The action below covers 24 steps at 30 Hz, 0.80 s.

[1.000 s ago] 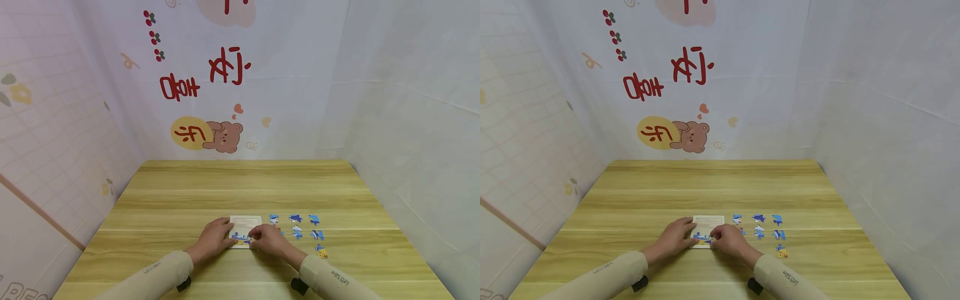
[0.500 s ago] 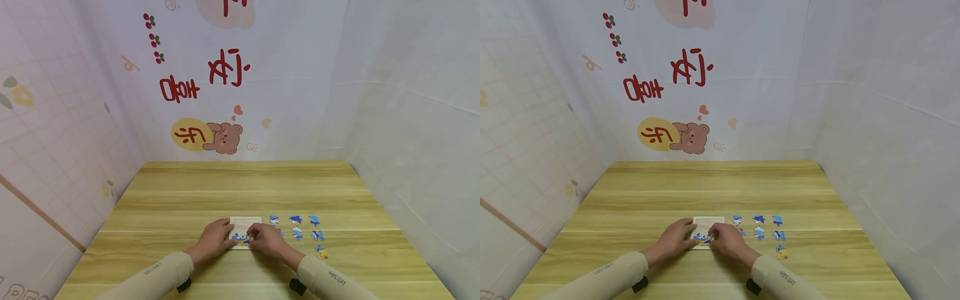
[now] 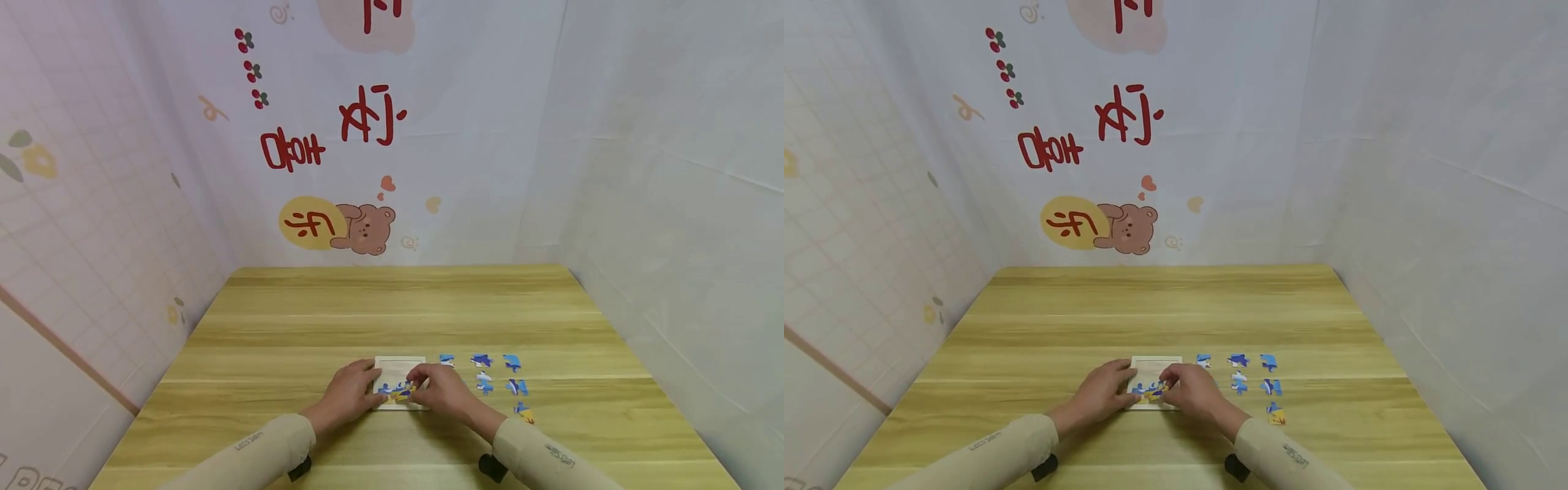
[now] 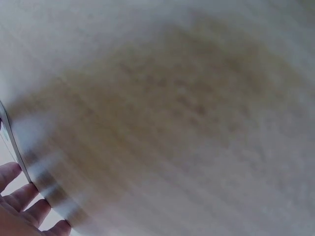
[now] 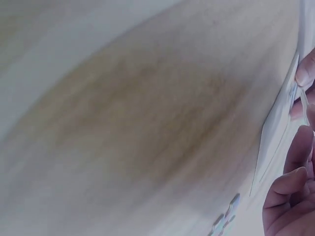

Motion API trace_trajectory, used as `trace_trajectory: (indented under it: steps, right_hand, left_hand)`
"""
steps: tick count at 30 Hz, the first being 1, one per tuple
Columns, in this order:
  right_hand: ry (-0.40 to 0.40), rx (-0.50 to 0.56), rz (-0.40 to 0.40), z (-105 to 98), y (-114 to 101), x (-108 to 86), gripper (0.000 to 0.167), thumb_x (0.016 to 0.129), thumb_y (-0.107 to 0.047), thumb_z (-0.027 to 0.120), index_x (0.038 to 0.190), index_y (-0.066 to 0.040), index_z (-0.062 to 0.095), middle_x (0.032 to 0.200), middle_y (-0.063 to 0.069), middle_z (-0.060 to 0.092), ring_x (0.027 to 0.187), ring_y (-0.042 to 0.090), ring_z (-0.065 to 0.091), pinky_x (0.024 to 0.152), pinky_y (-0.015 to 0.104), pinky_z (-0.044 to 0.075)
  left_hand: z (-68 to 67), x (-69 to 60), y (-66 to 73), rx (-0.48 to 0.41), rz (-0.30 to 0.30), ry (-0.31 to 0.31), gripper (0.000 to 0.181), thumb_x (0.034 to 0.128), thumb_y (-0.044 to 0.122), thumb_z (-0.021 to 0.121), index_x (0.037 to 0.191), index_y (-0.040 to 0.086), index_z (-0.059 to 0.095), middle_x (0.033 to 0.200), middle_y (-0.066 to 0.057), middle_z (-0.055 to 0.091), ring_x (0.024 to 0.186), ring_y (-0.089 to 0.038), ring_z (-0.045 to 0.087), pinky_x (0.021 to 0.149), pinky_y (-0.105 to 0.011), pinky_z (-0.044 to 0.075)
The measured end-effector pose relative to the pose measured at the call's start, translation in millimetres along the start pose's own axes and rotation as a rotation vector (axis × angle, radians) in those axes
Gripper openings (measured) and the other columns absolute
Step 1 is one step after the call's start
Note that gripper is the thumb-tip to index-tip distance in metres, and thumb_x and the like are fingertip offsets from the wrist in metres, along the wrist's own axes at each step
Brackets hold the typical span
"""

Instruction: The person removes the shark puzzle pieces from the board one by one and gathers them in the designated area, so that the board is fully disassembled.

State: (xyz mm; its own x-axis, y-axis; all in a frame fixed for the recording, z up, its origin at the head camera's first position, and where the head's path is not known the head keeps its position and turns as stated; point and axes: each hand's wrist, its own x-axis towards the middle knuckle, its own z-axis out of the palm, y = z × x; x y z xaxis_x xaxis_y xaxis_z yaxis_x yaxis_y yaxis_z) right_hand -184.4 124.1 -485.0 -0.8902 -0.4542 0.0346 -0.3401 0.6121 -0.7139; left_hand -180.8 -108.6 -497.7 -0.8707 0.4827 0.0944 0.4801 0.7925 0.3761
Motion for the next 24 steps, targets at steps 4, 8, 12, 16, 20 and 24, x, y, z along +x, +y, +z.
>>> trace_trajectory:
  steps: [4, 8, 12, 16, 20, 24]
  right_hand:
    - [-0.005, 0.026, 0.015, -7, 6, -7.8, 0.020, 0.078, -0.011, 0.080, 0.096, -0.010, 0.070, 0.081, -0.007, 0.062, 0.066, 0.007, 0.054, 0.059, 0.025, 0.045]
    - [0.004, 0.018, 0.001, -13, 13, -17.5, 0.021, 0.077, -0.010, 0.080, 0.095, -0.011, 0.070, 0.081, -0.007, 0.062, 0.070, 0.007, 0.055, 0.061, 0.025, 0.046]
    - [0.019, 0.019, -0.020, -18, 21, -27.4, 0.021, 0.076, -0.009, 0.082, 0.094, -0.010, 0.070, 0.082, -0.006, 0.062, 0.073, 0.007, 0.056, 0.064, 0.025, 0.047]
    - [0.016, 0.028, -0.014, -24, 30, -37.2, 0.021, 0.076, -0.010, 0.082, 0.093, -0.009, 0.070, 0.082, -0.005, 0.063, 0.072, 0.005, 0.057, 0.063, 0.024, 0.048]
    - [0.014, 0.016, -0.011, -31, 40, -47.1, 0.020, 0.076, -0.011, 0.082, 0.092, -0.010, 0.070, 0.082, -0.006, 0.063, 0.073, 0.004, 0.056, 0.063, 0.024, 0.048]
    - [0.017, 0.007, 0.003, -37, 50, -57.4, 0.020, 0.076, -0.012, 0.082, 0.092, -0.010, 0.070, 0.081, -0.006, 0.062, 0.073, 0.004, 0.056, 0.064, 0.024, 0.048]
  left_hand:
    - [2.1, 0.1, 0.1, 0.001, -0.002, 0.000, 0.054, 0.0894, 0.033, 0.073, 0.129, -0.002, 0.063, 0.138, -0.021, 0.054, 0.130, -0.037, 0.049, 0.105, -0.054, 0.038]
    - [3.2, -0.5, -0.9, -0.005, -0.003, 0.006, 0.054, 0.0899, 0.035, 0.072, 0.129, -0.001, 0.063, 0.139, -0.021, 0.054, 0.130, -0.037, 0.049, 0.105, -0.055, 0.038]
    - [5.2, -1.5, -3.4, -0.005, 0.007, 0.027, 0.054, 0.0890, 0.034, 0.073, 0.128, -0.002, 0.064, 0.137, -0.022, 0.055, 0.129, -0.039, 0.049, 0.103, -0.056, 0.039]
    - [6.8, -2.0, -4.9, -0.003, 0.011, 0.030, 0.054, 0.0893, 0.035, 0.073, 0.128, -0.002, 0.064, 0.137, -0.022, 0.055, 0.128, -0.039, 0.050, 0.103, -0.056, 0.039]
    - [6.4, -3.0, -4.3, -0.022, 0.009, 0.024, 0.054, 0.0900, 0.035, 0.072, 0.128, -0.003, 0.064, 0.137, -0.023, 0.054, 0.128, -0.040, 0.049, 0.103, -0.057, 0.038]
    - [5.5, -3.7, -3.5, -0.035, 0.008, 0.016, 0.053, 0.0904, 0.034, 0.072, 0.128, -0.003, 0.063, 0.137, -0.024, 0.054, 0.128, -0.040, 0.049, 0.103, -0.058, 0.038]
